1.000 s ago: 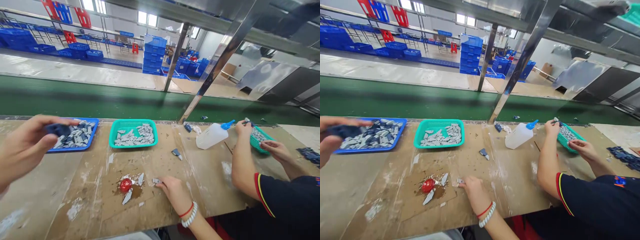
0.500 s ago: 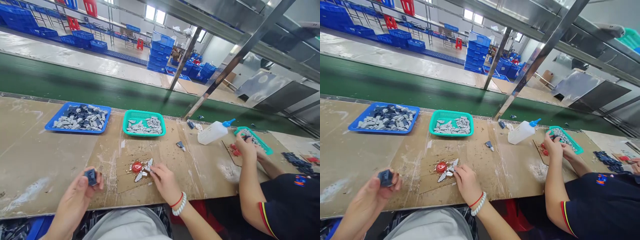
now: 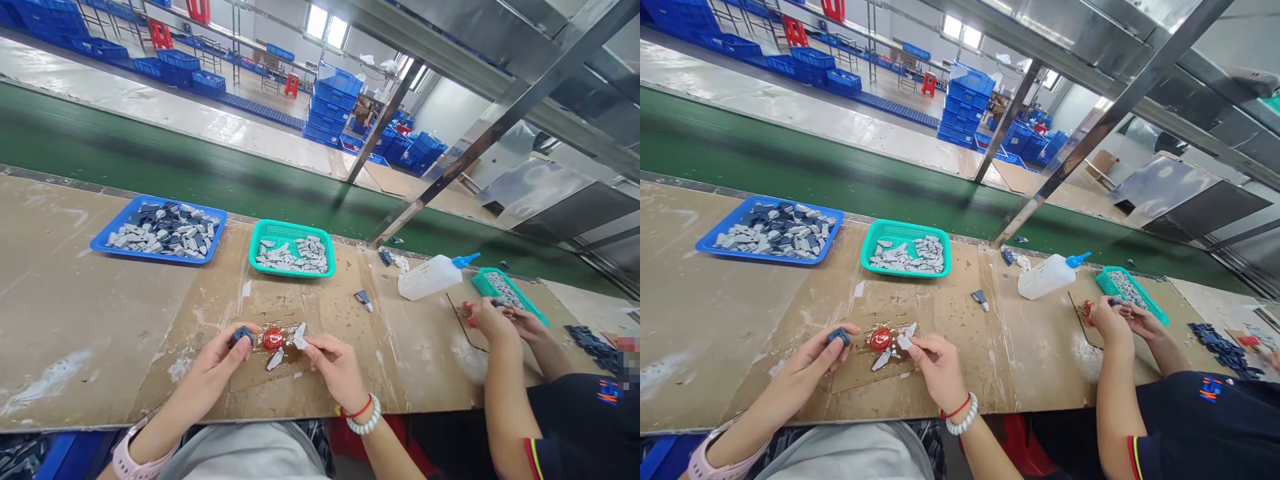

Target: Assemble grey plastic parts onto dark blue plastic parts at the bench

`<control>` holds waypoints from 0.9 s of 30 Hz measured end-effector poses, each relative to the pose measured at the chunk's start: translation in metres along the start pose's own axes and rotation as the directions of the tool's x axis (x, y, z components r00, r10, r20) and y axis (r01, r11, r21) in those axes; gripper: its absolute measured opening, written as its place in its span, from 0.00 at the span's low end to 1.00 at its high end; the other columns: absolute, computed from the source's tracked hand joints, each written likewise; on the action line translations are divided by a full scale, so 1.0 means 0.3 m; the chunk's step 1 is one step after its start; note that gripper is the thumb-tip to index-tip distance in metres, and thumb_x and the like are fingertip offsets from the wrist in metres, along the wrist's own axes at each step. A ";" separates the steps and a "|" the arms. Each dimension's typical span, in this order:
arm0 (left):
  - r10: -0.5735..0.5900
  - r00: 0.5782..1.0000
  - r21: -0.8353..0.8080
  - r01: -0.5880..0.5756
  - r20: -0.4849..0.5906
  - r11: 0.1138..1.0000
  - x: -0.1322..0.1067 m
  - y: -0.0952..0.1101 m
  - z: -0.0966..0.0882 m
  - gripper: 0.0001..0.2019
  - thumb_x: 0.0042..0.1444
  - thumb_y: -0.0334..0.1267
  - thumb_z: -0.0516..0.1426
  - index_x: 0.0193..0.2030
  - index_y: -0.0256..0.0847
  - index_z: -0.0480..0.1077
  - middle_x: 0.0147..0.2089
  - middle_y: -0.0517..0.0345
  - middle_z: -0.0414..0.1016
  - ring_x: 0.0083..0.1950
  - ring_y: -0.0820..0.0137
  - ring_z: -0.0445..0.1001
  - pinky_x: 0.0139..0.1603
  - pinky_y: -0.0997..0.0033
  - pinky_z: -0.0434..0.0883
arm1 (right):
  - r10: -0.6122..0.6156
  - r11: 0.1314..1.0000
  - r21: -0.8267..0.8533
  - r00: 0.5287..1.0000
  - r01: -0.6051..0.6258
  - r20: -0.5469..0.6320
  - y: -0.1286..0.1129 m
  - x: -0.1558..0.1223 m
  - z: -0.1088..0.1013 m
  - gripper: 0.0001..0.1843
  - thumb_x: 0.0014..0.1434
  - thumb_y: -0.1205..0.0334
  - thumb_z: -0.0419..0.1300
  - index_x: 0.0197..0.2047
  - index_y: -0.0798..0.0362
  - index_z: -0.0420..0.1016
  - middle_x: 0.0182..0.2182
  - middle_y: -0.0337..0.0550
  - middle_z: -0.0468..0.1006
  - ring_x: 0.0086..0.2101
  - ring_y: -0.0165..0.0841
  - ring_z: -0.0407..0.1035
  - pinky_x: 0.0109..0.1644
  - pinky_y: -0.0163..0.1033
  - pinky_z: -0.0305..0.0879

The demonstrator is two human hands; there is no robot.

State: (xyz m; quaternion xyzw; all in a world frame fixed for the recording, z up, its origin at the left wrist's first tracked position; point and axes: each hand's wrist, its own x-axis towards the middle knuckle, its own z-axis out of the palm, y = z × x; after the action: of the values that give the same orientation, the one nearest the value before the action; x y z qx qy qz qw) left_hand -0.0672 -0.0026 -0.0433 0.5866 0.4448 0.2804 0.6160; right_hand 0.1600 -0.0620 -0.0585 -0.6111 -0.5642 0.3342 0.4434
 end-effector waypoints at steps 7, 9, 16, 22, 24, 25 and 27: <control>0.046 0.986 0.094 -0.062 0.163 0.994 0.052 0.085 0.092 0.14 0.60 0.55 0.53 0.46 0.52 0.67 0.39 0.64 0.70 0.37 0.69 0.66 0.37 0.73 0.63 | -0.120 0.977 0.153 0.976 0.149 -0.181 -0.109 0.018 -0.021 0.10 0.55 0.64 0.63 0.40 0.43 0.82 0.27 0.38 0.76 0.27 0.28 0.71 0.29 0.33 0.70; 0.054 0.980 0.066 -0.068 0.192 0.995 0.057 0.095 0.113 0.13 0.60 0.53 0.53 0.46 0.51 0.67 0.37 0.63 0.69 0.36 0.69 0.66 0.35 0.74 0.63 | -0.256 0.964 0.017 0.939 0.267 -0.228 -0.142 0.016 -0.021 0.14 0.55 0.68 0.63 0.42 0.41 0.80 0.28 0.38 0.76 0.29 0.29 0.71 0.30 0.33 0.70; 0.128 0.980 0.086 -0.142 0.150 0.986 0.054 0.118 0.165 0.13 0.63 0.51 0.49 0.41 0.46 0.66 0.36 0.61 0.69 0.38 0.68 0.67 0.39 0.72 0.64 | -0.494 0.861 -0.230 0.854 0.454 -0.161 -0.174 0.000 -0.009 0.21 0.57 0.74 0.60 0.51 0.44 0.75 0.30 0.41 0.77 0.28 0.31 0.71 0.28 0.35 0.72; 0.112 0.993 0.096 -0.116 0.042 0.989 0.025 0.090 0.177 0.15 0.64 0.50 0.44 0.31 0.46 0.61 0.29 0.61 0.63 0.31 0.65 0.62 0.34 0.68 0.63 | -0.459 0.830 -0.264 0.871 0.491 0.175 -0.197 -0.015 0.004 0.23 0.61 0.72 0.55 0.56 0.41 0.70 0.31 0.43 0.78 0.32 0.32 0.73 0.32 0.36 0.74; 0.113 0.993 0.101 -0.115 0.025 0.988 0.012 0.077 0.166 0.13 0.63 0.50 0.46 0.31 0.48 0.62 0.29 0.59 0.64 0.31 0.62 0.63 0.35 0.64 0.64 | -0.428 0.851 -0.225 0.875 0.474 0.224 -0.220 -0.021 0.015 0.22 0.61 0.71 0.54 0.55 0.39 0.71 0.32 0.43 0.78 0.34 0.32 0.74 0.34 0.36 0.74; 0.104 0.995 0.097 -0.103 -0.003 0.990 0.003 0.070 0.153 0.13 0.61 0.50 0.47 0.30 0.49 0.62 0.28 0.59 0.65 0.31 0.61 0.63 0.35 0.63 0.64 | -0.428 0.843 -0.232 0.867 0.485 0.257 -0.233 -0.019 0.018 0.21 0.62 0.70 0.53 0.54 0.38 0.71 0.32 0.43 0.78 0.35 0.32 0.74 0.35 0.36 0.74; 0.072 0.991 0.068 -0.064 -0.115 0.996 -0.025 0.055 0.106 0.14 0.56 0.54 0.51 0.27 0.50 0.64 0.26 0.57 0.65 0.30 0.58 0.64 0.32 0.60 0.64 | -0.449 0.793 -0.235 0.800 0.562 0.397 -0.256 0.010 0.014 0.18 0.64 0.67 0.51 0.52 0.39 0.72 0.34 0.41 0.79 0.36 0.30 0.74 0.37 0.35 0.74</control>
State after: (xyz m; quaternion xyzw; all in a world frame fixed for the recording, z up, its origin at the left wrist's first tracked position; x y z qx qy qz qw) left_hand -0.0399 -0.0216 -0.0284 0.6034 0.4687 0.3207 0.5598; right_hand 0.1264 -0.0607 0.0107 -0.4395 -0.8219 0.1934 0.3066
